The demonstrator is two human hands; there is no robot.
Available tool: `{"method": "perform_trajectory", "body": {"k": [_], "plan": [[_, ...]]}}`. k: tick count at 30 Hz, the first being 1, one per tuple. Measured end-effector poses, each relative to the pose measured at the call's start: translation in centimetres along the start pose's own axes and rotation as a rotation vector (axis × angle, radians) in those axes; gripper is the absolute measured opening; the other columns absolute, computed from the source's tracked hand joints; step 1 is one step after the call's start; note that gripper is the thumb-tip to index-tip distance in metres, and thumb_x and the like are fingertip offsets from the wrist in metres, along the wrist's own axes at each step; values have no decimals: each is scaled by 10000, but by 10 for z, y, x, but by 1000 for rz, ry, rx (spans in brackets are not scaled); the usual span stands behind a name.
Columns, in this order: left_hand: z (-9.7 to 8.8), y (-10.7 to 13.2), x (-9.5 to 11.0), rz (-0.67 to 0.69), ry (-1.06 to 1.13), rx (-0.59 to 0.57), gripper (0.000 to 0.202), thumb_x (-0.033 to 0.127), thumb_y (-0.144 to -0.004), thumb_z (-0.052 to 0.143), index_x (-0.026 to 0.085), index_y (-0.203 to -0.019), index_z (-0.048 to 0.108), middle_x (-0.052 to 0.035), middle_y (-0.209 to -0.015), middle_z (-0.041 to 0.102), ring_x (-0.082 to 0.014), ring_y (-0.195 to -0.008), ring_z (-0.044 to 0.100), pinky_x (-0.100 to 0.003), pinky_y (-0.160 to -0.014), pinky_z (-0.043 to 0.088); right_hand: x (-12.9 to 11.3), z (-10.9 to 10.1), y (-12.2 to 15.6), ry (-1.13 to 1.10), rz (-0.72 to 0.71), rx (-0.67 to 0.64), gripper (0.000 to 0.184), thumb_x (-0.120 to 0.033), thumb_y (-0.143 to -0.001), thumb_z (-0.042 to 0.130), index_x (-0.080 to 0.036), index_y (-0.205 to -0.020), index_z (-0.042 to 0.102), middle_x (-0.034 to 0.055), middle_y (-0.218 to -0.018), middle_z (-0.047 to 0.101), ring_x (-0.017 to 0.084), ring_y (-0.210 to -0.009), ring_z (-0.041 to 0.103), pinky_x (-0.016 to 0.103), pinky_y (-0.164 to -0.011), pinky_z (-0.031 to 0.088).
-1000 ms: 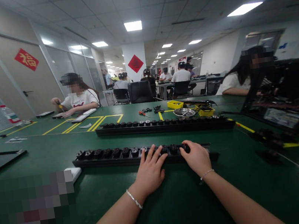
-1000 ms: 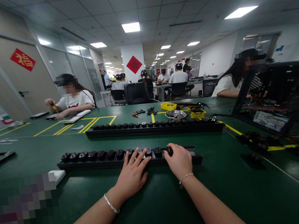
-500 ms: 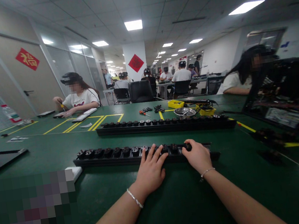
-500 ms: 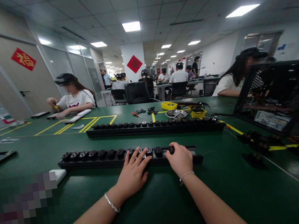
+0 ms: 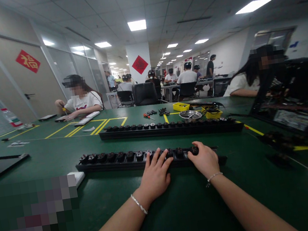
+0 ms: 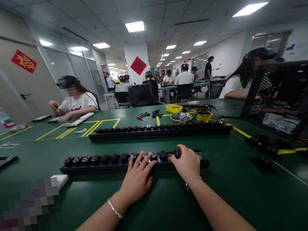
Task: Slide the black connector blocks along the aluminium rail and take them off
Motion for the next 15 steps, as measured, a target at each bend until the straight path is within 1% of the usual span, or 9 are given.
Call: {"method": "perform_trajectory", "body": {"k": [4, 8, 11, 15], "plan": [[0, 0, -1, 1, -3, -9, 502, 359, -828, 502, 305, -1314, 387, 1, -1489, 239, -270, -1377, 114, -564, -1096, 108, 0, 0, -1, 10, -3, 4, 423, -359, -737, 500, -206, -1129, 545, 73, -1049, 622, 239, -1028, 532, 376, -909, 342], [-1, 0, -1, 1, 13, -8, 514, 350, -819, 517, 303, -1315, 391, -4, -1487, 243, -275, -1375, 118, -566, -1096, 110, 0, 0, -1, 18, -6, 1, 417, -348, -736, 500, -202, -1123, 551, 75, -1035, 629, 242, -1013, 539, 365, -885, 358], [-2, 0, 0, 0, 10, -10, 517, 343, -815, 521, 297, -1315, 396, -11, -1484, 252, -279, -1374, 121, -568, -1096, 116, 1, -1, -1, 23, -1, 0, 424, -331, -747, 482, -195, -1146, 536, 83, -1038, 629, 242, -1006, 545, 362, -857, 371], [-3, 0, 0, -1, 1, -26, 512, 350, -823, 508, 297, -1318, 388, -4, -1486, 246, -274, -1375, 112, -568, -1095, 128, 2, -1, -2, 26, -10, -18, 457, -325, -754, 467, -194, -1191, 501, 83, -1081, 624, 242, -1023, 542, 366, -866, 362]]}}
Point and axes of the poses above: each hand's wrist, its own y-axis away from the middle knuckle, its own z-axis out of the palm, x = y × z, the point moved 2 cm from there along -y, towards the middle knuckle
